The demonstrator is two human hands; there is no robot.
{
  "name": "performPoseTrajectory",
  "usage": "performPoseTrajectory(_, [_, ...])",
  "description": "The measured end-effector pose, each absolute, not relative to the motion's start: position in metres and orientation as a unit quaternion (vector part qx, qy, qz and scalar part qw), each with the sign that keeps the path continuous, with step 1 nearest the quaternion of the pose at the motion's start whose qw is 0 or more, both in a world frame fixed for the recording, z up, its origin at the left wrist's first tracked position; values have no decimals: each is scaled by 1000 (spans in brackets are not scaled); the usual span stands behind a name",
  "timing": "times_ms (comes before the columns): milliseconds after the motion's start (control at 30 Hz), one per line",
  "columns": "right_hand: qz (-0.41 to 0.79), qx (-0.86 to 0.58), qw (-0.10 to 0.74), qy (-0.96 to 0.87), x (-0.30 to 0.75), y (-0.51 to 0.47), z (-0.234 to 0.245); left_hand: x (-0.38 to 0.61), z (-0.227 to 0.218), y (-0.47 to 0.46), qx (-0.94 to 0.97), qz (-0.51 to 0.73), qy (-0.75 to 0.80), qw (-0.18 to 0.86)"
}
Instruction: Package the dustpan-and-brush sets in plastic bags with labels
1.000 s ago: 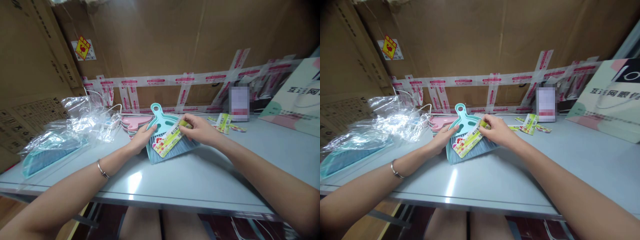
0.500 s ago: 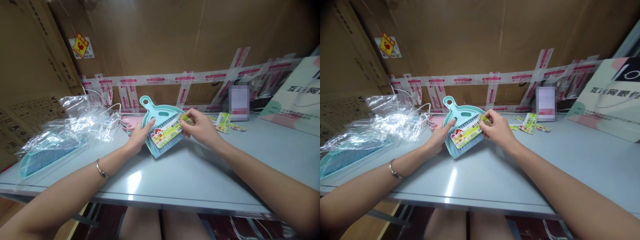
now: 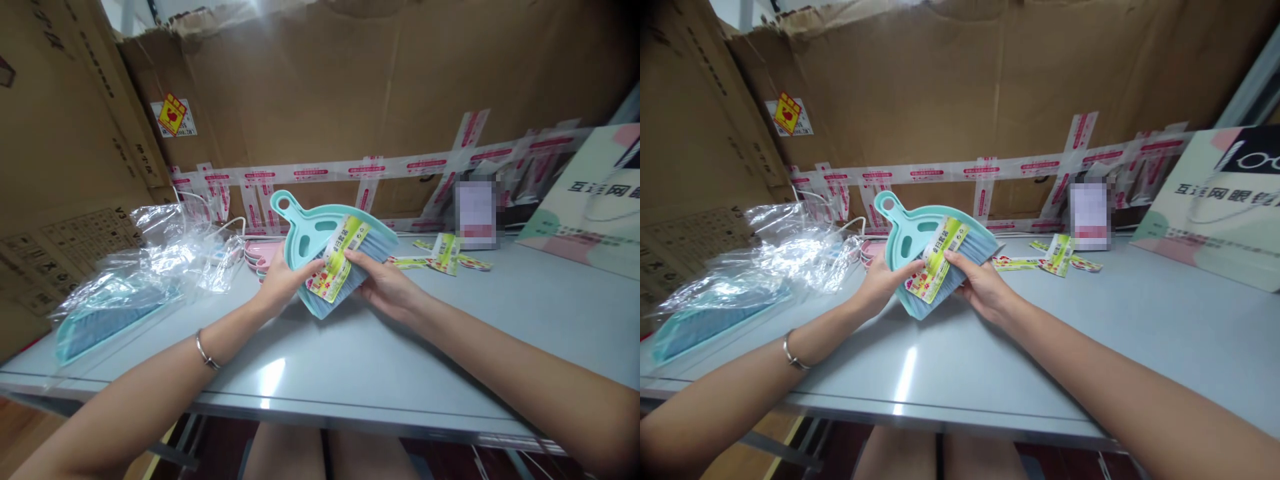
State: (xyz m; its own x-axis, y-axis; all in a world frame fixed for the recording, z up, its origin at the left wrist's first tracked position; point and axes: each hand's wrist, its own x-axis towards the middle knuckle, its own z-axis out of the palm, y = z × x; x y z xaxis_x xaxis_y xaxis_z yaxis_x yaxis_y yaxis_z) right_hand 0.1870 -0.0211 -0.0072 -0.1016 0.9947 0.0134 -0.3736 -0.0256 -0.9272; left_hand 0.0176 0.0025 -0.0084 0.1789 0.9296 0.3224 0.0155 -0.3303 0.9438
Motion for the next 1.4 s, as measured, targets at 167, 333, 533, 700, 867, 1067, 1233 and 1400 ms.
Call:
performPoseTrajectory(167, [603,-383,610,-344,190,-16,-9,-18,25,13,715,458,509,145])
performPoseTrajectory(333, [593,-385,624,-333,197,-12,-8,-91,43,39,631,232,701,-237])
performPoseTrajectory(533, [621,-398,577,-351,196,-15,-8,-131,43,55,582,85,791,-168])
performPoseTrajectory(700, [640,-405,523,-391,194,-23,-2,-92,54,39,640,249,697,-207])
performPoseTrajectory(867, [611,-438,501,-429,192,-23,-5,-42,36,25,785,338,496,-153])
performPoseTrajectory(1067, [620,-412,523,-415,185,-23,-12,-7,9,13,854,344,374,-110])
performPoseTrajectory(1233, [638,-387,570,-344,178,-22,-16,4,2,6,865,353,342,-103])
performPoseTrajectory(1400, [672,-375,514,-379,173,-27,-17,11,5,-2,848,392,334,-123])
